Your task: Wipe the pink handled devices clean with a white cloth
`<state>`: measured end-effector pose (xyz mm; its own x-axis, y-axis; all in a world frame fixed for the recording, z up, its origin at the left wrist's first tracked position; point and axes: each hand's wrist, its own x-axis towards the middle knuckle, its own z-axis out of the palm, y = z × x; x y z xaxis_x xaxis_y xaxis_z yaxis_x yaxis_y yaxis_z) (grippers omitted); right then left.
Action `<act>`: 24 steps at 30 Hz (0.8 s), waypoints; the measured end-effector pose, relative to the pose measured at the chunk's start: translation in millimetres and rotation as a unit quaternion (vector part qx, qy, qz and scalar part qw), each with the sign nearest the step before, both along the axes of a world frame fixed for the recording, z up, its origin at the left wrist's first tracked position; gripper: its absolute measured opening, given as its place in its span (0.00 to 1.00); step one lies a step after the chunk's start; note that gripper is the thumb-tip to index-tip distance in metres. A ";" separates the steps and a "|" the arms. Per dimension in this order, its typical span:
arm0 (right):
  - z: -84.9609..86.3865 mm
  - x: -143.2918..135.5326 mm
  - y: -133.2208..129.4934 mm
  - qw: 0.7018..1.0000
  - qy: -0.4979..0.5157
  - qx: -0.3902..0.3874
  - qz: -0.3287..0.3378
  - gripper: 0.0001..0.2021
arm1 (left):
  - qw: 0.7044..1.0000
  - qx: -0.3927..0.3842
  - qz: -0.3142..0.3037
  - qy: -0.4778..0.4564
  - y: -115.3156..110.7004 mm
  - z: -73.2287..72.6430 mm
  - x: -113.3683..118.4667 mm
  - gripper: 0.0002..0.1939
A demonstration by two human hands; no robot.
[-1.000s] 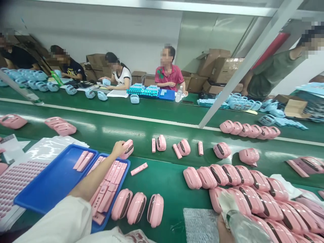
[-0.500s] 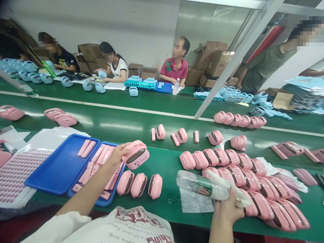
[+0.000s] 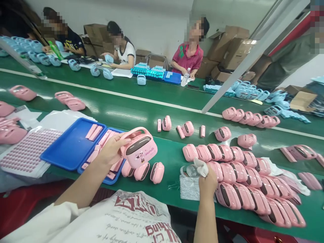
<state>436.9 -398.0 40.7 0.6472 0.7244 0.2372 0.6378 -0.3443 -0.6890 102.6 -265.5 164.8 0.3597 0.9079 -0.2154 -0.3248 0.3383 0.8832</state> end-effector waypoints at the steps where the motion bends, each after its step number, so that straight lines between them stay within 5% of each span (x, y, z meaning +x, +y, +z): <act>1: 14.0 -3.0 4.8 0.999 0.034 -0.015 -0.022 0.25 | 1.000 0.009 -0.002 -0.004 -3.2 2.4 1.6 0.17; 5: 62.1 -48.6 41.6 0.995 0.097 0.000 -0.004 0.31 | 0.999 0.047 -0.013 -0.005 -14.4 7.0 14.3 0.18; 8: 81.7 -109.3 63.9 0.976 0.111 0.081 0.167 0.28 | 0.998 0.060 -0.014 0.017 -18.6 6.4 24.2 0.18; 12: 88.9 -171.7 59.9 0.926 -0.053 0.202 0.315 0.28 | 0.994 0.092 0.017 0.063 -19.8 8.4 29.0 0.20; 17: 81.7 -178.2 51.8 0.847 -0.212 0.217 0.436 0.30 | 0.984 0.132 0.041 0.109 -22.5 11.5 27.8 0.21; 22: 75.2 -165.3 63.6 0.902 -0.116 0.218 0.354 0.30 | 0.985 0.124 0.061 0.108 -24.1 10.7 28.1 0.20; 24: 78.0 -168.8 61.5 0.898 -0.136 0.218 0.358 0.31 | 0.984 0.119 0.072 0.112 -23.1 12.4 28.8 0.20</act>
<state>268.1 -336.5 118.6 -0.0722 0.7314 0.6781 0.7533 0.4856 -0.4435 131.4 -288.7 177.2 0.1923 0.9801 -0.0499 -0.1430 0.0783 0.9866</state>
